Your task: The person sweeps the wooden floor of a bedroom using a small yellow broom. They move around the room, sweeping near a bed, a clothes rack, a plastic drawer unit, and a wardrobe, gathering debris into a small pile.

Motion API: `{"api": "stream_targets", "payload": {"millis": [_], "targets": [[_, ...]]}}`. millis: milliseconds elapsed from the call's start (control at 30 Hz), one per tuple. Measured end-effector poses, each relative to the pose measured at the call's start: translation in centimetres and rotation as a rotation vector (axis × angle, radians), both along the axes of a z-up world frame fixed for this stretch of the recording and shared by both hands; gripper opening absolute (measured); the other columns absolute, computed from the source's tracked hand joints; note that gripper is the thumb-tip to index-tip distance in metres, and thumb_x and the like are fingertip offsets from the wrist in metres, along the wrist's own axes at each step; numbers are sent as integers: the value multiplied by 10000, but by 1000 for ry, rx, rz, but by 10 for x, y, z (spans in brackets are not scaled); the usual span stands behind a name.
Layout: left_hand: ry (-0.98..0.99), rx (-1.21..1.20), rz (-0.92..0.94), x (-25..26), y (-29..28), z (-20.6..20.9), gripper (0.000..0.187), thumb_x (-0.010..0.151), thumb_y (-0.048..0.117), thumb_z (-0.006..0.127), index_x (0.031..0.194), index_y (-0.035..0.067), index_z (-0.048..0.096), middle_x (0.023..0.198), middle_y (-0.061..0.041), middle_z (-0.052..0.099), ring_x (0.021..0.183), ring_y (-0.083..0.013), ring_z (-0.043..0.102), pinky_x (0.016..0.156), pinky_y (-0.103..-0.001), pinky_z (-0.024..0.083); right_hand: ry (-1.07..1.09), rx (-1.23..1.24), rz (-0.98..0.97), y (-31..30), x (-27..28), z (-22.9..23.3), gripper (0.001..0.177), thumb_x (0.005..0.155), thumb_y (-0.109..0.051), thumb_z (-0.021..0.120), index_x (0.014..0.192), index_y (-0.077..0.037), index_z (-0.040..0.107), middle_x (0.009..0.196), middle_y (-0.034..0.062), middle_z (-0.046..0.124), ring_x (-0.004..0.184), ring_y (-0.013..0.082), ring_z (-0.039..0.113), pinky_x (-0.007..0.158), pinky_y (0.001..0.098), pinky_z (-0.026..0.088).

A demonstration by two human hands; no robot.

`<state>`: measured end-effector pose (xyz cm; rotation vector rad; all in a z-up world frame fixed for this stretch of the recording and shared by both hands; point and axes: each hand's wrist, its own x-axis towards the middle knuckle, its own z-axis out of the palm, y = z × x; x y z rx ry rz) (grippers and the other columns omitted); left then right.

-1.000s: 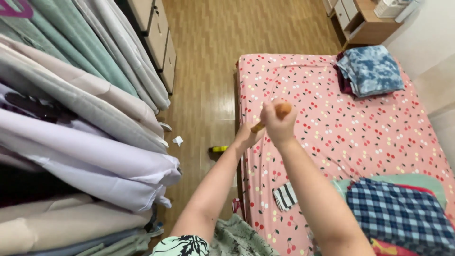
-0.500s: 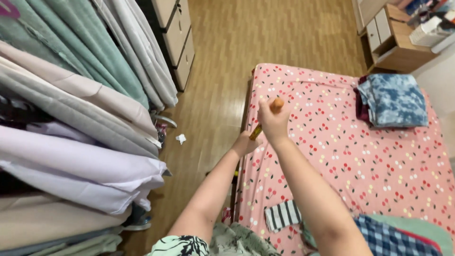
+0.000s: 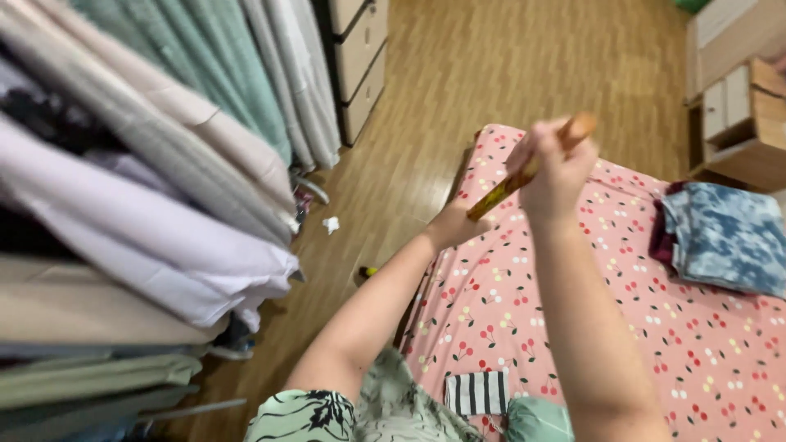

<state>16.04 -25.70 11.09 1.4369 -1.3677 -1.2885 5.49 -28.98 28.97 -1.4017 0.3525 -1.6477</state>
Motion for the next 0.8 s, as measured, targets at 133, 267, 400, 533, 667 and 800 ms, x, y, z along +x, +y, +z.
{"api": "stream_targets", "payload": {"millis": [133,267,400,533,667,800], "targets": [[15,-41,112,38,14,-11,287,728,301,778,828,40,709,735,-61,640,798,-190,638,736,-358,503,-7,177,349,-6,41,12,305,981,-58,670,749,-73,474,574,154,459,418,274,539,404,400,476],[-88,117,239,74,46,-65,416,765,391,757,912,1,760,807,-170,712,853,-283,710,750,-415,520,30,328,529,-4,87,-43,385,1000,-98,599,665,-100,409,466,53,297,310,184,405,340,316,394],[-45,174,438,102,110,-94,362,686,351,813,951,107,784,839,-74,729,865,-205,699,735,-342,524,-1,417,648,3,128,-121,436,954,-50,602,574,-88,392,381,69,255,247,212,366,290,322,339],[-167,442,541,106,149,-111,587,665,587,835,1035,137,767,966,-99,762,1043,-259,725,854,-387,566,1,430,706,32,152,-172,391,942,20,593,596,-81,439,366,115,302,248,252,402,300,346,379],[-126,494,651,106,135,-141,386,783,464,710,984,145,795,937,-86,768,1027,-243,733,841,-385,577,107,400,733,44,148,-164,395,967,29,607,618,-61,447,379,98,314,279,224,398,328,318,383],[-218,392,540,95,119,-104,465,777,516,632,960,114,778,961,-121,764,1086,-291,712,930,-420,553,234,252,698,45,129,-142,453,966,63,615,566,-58,443,397,79,379,320,186,390,380,302,389]]}}
